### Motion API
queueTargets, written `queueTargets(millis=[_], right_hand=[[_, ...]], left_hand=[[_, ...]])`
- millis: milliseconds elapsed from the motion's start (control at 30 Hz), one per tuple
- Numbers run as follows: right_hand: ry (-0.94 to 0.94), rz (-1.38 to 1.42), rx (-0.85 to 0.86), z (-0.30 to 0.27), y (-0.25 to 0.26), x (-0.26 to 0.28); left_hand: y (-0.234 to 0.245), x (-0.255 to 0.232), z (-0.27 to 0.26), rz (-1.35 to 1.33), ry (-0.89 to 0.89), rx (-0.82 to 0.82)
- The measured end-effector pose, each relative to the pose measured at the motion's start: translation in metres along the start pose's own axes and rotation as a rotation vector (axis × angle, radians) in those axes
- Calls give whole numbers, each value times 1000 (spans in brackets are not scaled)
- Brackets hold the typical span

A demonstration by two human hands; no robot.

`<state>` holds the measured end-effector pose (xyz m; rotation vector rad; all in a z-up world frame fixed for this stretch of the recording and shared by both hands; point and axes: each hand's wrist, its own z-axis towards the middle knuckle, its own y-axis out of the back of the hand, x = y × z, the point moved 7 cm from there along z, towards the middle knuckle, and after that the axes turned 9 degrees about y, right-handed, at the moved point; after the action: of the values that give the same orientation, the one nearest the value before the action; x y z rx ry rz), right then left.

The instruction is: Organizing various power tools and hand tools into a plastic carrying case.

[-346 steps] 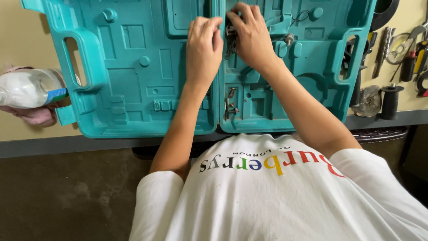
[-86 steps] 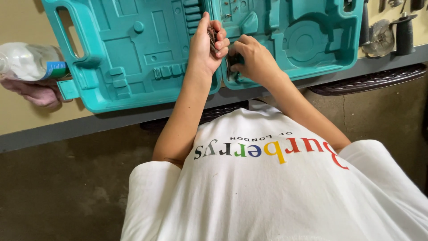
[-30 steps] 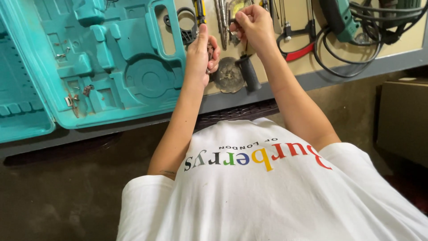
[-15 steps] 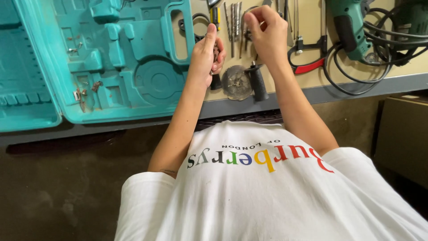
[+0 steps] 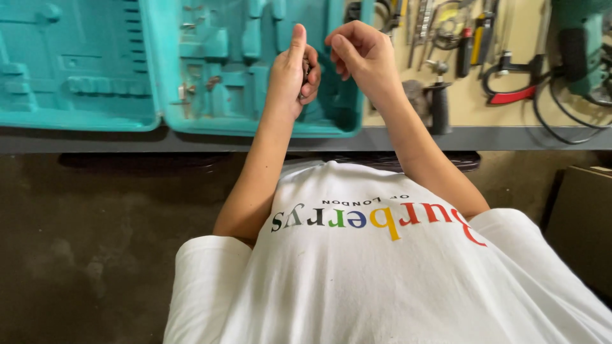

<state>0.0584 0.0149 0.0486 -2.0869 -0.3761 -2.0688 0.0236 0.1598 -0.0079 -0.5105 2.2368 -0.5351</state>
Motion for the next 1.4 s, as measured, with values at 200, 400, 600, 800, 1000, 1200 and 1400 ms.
queueTargets(millis=[200, 400, 600, 800, 1000, 1200, 1400], right_hand=[[89, -41, 118, 20, -127, -1], [269, -469, 240, 27, -228, 13], [339, -770, 229, 27, -258, 8], [274, -706, 187, 32, -265, 5], [422, -813, 230, 33, -291, 29], [376, -856, 249, 36, -287, 6], [293, -800, 227, 36, -284, 1]], left_hand=[[120, -71, -40, 25, -96, -84], [211, -120, -56, 33, -112, -118], [237, -137, -55, 56, -103, -38], [234, -137, -50, 54, -91, 20], [231, -137, -45, 44, -60, 30], [229, -141, -45, 30, -51, 57], [231, -142, -45, 28, -46, 49]])
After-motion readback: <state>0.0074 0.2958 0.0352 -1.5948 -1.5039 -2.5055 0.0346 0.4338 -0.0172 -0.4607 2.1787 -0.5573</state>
